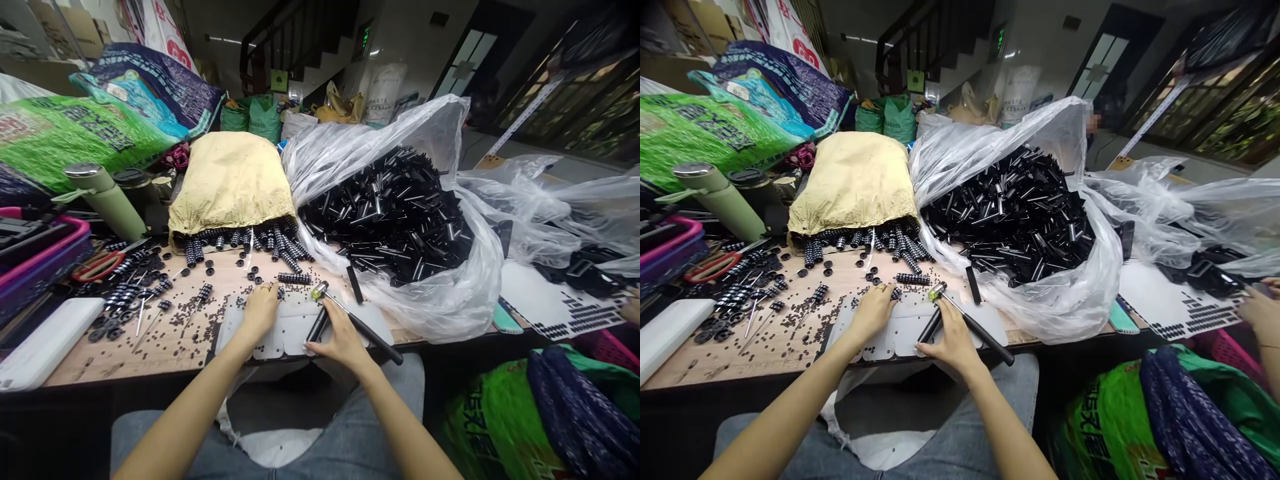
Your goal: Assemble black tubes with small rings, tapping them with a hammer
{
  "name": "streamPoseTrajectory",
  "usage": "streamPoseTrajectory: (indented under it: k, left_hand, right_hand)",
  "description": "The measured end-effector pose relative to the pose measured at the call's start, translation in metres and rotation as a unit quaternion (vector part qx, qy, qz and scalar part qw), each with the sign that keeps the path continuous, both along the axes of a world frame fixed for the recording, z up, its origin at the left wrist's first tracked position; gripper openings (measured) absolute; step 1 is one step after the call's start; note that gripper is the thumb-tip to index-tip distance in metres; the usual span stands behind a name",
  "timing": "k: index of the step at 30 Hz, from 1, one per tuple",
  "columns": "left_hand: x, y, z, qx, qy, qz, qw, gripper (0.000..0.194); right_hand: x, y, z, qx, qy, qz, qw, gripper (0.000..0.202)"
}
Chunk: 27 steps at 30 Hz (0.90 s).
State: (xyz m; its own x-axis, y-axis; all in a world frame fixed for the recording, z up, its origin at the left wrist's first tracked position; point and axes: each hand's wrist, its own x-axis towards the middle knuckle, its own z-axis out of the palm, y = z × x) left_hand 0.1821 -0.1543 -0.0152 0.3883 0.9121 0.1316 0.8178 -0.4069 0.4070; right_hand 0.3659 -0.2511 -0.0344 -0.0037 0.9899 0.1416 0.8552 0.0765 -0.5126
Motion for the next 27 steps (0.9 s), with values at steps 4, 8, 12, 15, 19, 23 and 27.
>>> streamPoseTrajectory:
  k: [4, 8, 12, 15, 19, 23, 27]
  left_hand:
    - [-0.006, 0.002, -0.002, -0.068, -0.161, 0.011, 0.985, 0.044]
    - [-0.008, -0.015, 0.008, -0.249, -0.417, 0.034, 0.874, 0.036]
    - [-0.004, -0.029, 0.024, -0.363, -0.536, 0.053, 0.761, 0.048]
    - [0.001, -0.037, 0.032, -0.400, -0.555, 0.071, 0.726, 0.052]
    - [0.009, -0.044, 0.036, -0.382, -0.617, 0.103, 0.680, 0.033]
    - [0.013, -0.047, 0.037, -0.382, -0.647, 0.114, 0.651, 0.027]
    - [0.015, -0.051, 0.040, -0.445, -0.612, 0.124, 0.642, 0.031]
  right_hand:
    - [0.005, -0.001, 0.010, -0.024, -0.071, -0.039, 0.996, 0.089]
    - [-0.002, -0.004, 0.024, -0.045, -0.059, -0.051, 0.996, 0.091]
    - [-0.016, -0.007, 0.038, -0.018, 0.061, 0.050, 0.997, 0.104]
    - [-0.031, -0.008, 0.049, 0.023, 0.128, 0.120, 0.984, 0.107]
    - [-0.048, -0.003, 0.057, 0.069, 0.162, 0.175, 0.969, 0.103]
    - [-0.052, 0.000, 0.053, 0.083, 0.173, 0.175, 0.966, 0.104]
    - [-0.049, 0.001, 0.047, 0.084, 0.192, 0.185, 0.960, 0.109]
